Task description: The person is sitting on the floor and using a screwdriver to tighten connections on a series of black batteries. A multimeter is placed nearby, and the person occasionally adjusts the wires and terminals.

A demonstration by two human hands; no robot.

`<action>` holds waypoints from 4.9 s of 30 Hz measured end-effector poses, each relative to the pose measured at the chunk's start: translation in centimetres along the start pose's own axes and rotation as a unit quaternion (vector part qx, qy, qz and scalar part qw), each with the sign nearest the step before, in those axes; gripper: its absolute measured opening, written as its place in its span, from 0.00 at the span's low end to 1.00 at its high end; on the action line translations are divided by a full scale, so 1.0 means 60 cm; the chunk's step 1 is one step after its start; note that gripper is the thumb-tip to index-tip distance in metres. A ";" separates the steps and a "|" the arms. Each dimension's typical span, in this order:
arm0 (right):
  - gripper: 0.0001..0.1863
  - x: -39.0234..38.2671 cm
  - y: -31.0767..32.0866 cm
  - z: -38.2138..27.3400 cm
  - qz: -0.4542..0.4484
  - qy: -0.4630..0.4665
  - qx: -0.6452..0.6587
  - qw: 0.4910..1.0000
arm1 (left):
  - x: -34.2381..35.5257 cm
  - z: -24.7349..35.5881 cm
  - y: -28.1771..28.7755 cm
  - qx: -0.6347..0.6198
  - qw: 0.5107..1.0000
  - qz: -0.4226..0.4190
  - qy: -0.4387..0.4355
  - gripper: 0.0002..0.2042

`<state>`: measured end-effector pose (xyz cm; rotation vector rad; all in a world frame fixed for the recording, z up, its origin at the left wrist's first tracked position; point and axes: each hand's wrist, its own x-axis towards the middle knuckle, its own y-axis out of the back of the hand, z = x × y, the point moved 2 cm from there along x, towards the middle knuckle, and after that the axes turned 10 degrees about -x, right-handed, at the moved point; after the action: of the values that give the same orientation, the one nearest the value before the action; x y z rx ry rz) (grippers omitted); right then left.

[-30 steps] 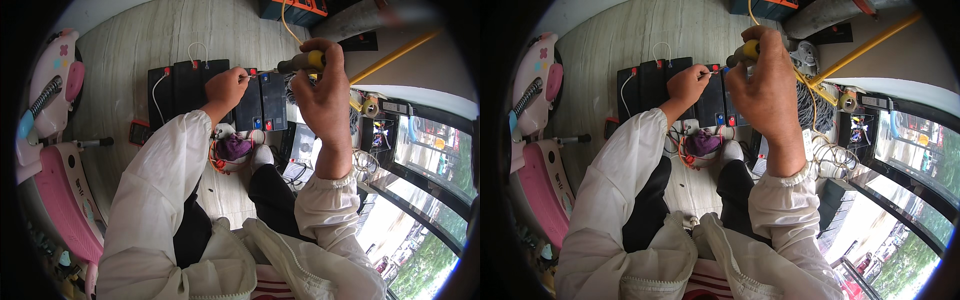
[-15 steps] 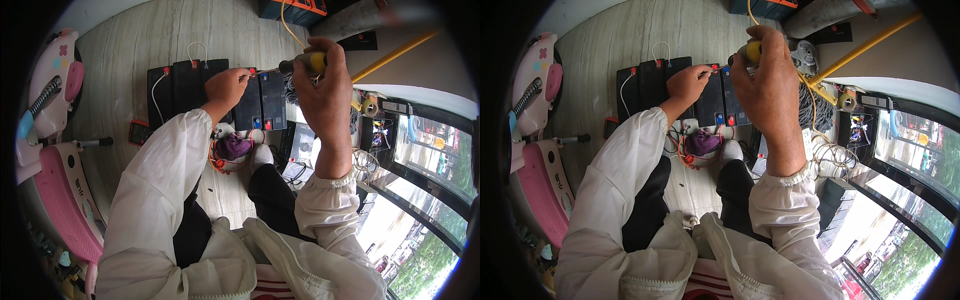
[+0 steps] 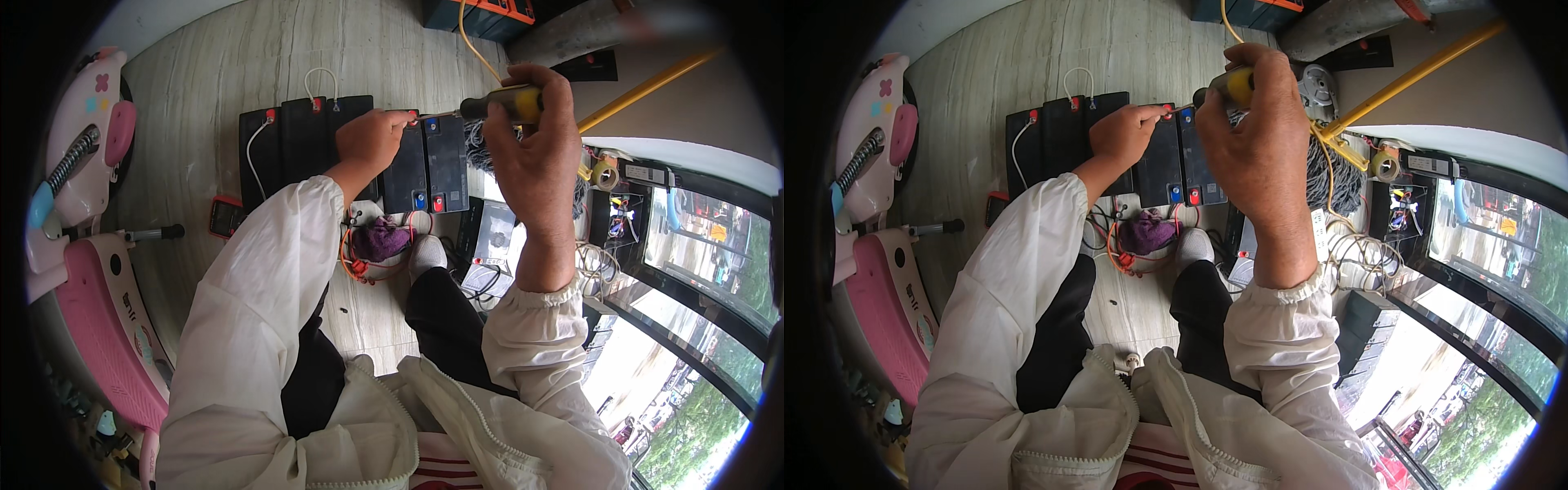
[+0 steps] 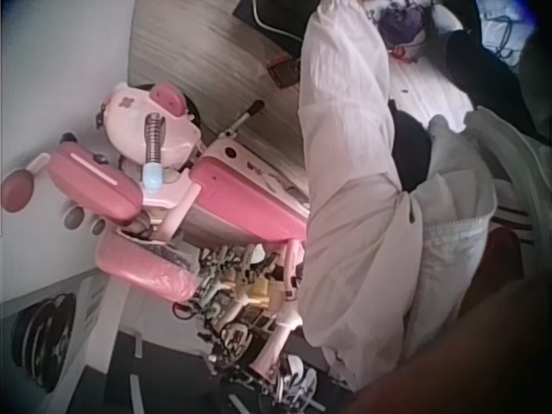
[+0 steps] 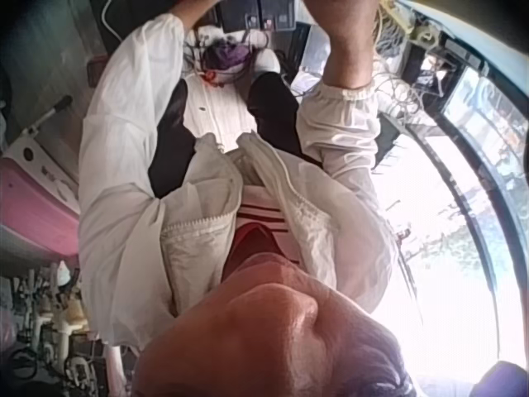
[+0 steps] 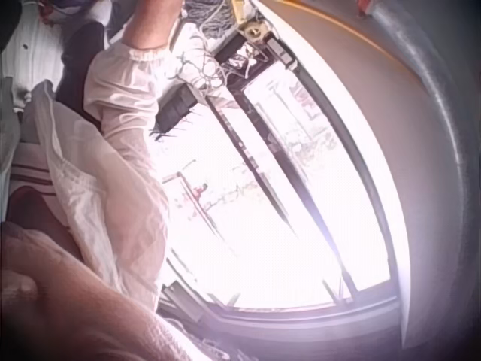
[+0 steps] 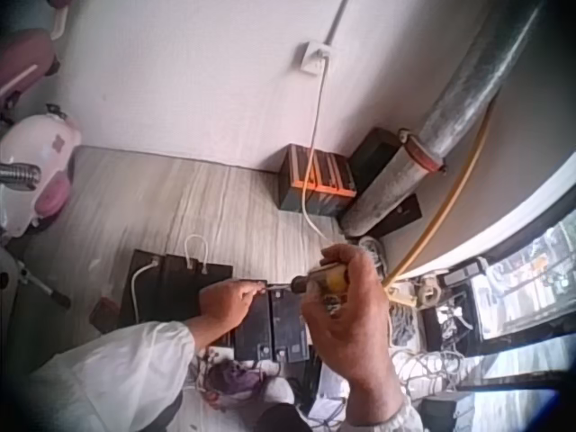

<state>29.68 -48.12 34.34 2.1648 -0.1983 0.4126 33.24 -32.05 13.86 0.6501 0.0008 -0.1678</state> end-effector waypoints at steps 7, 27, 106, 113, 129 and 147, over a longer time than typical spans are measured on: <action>0.19 -0.002 0.005 -0.002 -0.015 -0.036 0.007 0.999 | 0.004 0.011 0.005 -0.021 1.000 -0.007 0.005 0.11; 0.13 -0.010 0.020 0.009 0.055 -0.081 0.060 0.993 | -0.011 0.003 0.030 -0.168 0.982 0.009 0.083 0.14; 0.08 -0.055 -0.137 0.050 -0.359 -0.097 0.052 0.927 | -0.113 0.018 0.114 0.014 0.958 0.026 -0.285 0.08; 0.08 -0.066 -0.163 0.029 -0.331 0.001 -0.076 0.941 | -0.115 0.015 0.130 0.095 0.945 -0.008 -0.314 0.09; 0.11 -0.026 -0.246 0.131 -0.272 -0.096 -0.245 0.926 | -0.130 -0.107 0.220 0.110 0.968 0.148 -0.168 0.07; 0.09 -0.032 -0.263 0.132 -0.239 -0.024 -0.297 0.924 | -0.139 -0.109 0.238 0.097 0.968 0.164 -0.161 0.07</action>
<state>34.19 -45.33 17.37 1.5486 0.1645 0.0046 27.58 -15.63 17.69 0.8031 -0.4386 0.0486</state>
